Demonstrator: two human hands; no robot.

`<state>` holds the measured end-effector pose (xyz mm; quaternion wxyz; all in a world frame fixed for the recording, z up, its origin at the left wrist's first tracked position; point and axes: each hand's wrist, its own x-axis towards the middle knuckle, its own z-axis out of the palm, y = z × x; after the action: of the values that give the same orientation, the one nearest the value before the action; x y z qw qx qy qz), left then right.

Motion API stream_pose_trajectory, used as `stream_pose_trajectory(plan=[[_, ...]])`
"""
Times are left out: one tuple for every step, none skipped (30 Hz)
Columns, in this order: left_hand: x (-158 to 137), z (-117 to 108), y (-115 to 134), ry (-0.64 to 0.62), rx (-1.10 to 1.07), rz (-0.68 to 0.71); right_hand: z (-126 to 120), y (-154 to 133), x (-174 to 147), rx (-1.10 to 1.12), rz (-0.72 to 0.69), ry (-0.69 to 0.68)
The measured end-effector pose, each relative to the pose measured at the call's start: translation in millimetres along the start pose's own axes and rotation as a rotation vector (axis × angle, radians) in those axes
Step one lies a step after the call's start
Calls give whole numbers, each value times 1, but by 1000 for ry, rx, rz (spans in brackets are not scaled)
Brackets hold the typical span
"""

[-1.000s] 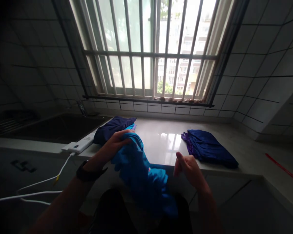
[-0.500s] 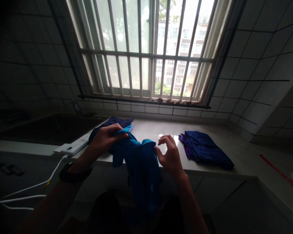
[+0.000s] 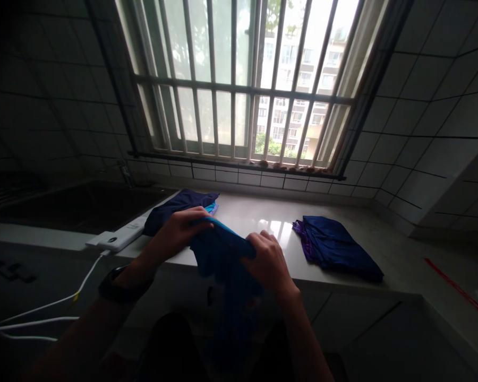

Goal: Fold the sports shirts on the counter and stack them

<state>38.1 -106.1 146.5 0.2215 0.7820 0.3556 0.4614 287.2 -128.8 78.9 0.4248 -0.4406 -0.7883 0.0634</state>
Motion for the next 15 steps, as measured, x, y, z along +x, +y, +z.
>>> stream_pose_trajectory(plan=[[2,-1,-2,70,32,-35,-1,0,2,-105,-6,119],[5,-1,-4,137,71,-75,-3,1,4,-178,-9,198],[9,-1,-6,197,117,-113,-6,2,6,-225,-6,243],[12,0,-8,247,167,-148,-9,4,10,-257,11,266],[15,2,-10,278,215,-173,-11,7,13,-275,52,274],[18,4,-12,283,259,-184,-14,12,18,-281,117,276],[20,6,-15,261,301,-189,-16,17,23,-274,202,278],[22,8,-17,217,342,-190,-17,23,28,-247,298,282],[23,10,-20,158,381,-191,-17,29,33,-191,394,288],[23,12,-23,87,419,-195,-16,36,38,-99,483,292],[24,12,-27,10,451,-200,-15,44,43,36,556,279],[23,11,-30,-71,472,-206,-14,52,47,209,613,249],[23,10,-34,-152,481,-208,-14,59,50,405,656,211],[23,7,-38,-227,476,-207,-13,67,52,597,675,193],[22,3,-43,-288,464,-203,-14,74,53,769,688,201]])
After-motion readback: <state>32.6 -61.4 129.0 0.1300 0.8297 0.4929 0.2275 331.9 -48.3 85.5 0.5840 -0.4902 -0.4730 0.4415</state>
